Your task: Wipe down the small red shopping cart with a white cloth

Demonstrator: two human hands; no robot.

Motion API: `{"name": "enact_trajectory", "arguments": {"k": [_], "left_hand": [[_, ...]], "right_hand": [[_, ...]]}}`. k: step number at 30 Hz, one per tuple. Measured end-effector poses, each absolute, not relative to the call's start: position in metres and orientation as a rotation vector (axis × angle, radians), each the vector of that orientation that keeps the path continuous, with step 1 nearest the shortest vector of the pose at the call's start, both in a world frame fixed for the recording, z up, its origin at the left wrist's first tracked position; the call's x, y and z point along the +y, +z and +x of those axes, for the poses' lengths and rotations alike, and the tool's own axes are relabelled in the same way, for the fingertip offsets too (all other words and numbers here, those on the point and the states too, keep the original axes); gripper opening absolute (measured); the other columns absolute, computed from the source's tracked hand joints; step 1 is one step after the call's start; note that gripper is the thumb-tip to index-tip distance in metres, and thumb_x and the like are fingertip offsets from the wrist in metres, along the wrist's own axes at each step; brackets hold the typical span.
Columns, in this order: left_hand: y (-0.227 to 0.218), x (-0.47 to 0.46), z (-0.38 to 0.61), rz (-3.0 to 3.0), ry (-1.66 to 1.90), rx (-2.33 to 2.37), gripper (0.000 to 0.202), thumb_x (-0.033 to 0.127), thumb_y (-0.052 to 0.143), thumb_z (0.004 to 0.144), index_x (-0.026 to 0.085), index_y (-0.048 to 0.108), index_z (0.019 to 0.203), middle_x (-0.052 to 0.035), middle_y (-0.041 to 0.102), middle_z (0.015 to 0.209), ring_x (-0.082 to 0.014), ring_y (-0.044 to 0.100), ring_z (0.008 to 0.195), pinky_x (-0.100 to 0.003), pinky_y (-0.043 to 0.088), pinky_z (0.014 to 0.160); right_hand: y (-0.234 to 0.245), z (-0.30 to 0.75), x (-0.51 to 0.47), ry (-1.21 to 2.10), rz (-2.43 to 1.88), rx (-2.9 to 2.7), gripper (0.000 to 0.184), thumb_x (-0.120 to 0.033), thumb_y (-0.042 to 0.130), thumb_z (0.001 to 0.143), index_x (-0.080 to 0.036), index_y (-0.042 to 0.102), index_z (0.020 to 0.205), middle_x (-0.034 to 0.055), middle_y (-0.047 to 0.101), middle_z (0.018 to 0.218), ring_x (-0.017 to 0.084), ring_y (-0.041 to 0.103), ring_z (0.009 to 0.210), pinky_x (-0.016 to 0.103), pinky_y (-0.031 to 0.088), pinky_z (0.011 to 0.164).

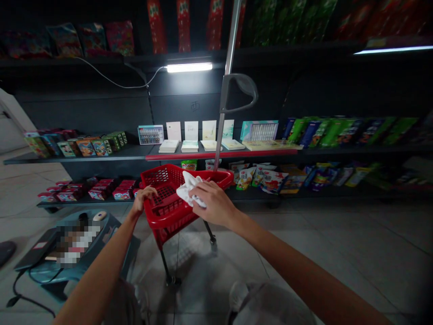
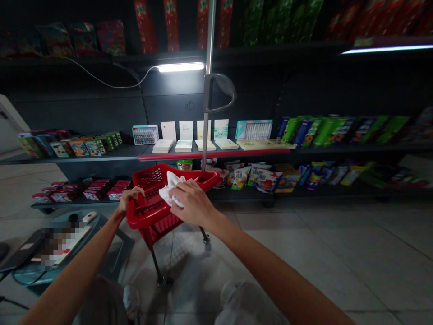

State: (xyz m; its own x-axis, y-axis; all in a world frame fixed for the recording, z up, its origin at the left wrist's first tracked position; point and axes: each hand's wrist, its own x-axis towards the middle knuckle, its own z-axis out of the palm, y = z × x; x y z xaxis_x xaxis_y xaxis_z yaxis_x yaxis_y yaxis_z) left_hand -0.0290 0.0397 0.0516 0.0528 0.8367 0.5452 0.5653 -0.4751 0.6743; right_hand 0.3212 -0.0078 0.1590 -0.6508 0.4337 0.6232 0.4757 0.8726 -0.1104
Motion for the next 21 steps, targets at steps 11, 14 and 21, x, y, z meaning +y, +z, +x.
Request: {"name": "enact_trajectory", "arguments": {"k": [11,14,21], "left_hand": [[0.132,-0.002,-0.05,1.983,0.688,1.673,0.038,0.047,0.05,0.082,0.022,0.076,0.09,-0.0061,0.078,0.096,-0.0254,0.068,0.086,-0.031,0.053,0.077],[0.15,-0.029,0.011,2.093,0.708,1.92,0.043,0.054,0.047,0.091,0.022,0.074,0.099,-0.0089,0.075,0.109,-0.0289,0.067,0.1,-0.036,0.05,0.089],[0.155,-0.066,0.151,2.147,0.745,2.26,0.046,0.053,0.042,0.098,0.014,0.067,0.103,-0.0215,0.068,0.106,-0.037,0.065,0.101,-0.044,0.046,0.083]], "right_hand": [[0.16,0.356,0.06,-0.16,-1.27,-2.373,0.024,-0.036,0.054,0.096,-0.02,0.071,0.098,0.0081,0.069,0.102,0.023,0.064,0.101,0.029,0.046,0.085],[0.157,0.342,0.049,-0.208,-1.348,-2.33,0.027,-0.04,0.053,0.097,-0.02,0.07,0.095,0.0099,0.07,0.1,0.024,0.064,0.099,0.029,0.046,0.084],[0.152,0.341,0.027,-0.024,-1.181,-2.259,0.019,-0.032,0.051,0.094,-0.02,0.066,0.095,0.0086,0.069,0.101,0.022,0.064,0.096,0.029,0.047,0.087]]}}
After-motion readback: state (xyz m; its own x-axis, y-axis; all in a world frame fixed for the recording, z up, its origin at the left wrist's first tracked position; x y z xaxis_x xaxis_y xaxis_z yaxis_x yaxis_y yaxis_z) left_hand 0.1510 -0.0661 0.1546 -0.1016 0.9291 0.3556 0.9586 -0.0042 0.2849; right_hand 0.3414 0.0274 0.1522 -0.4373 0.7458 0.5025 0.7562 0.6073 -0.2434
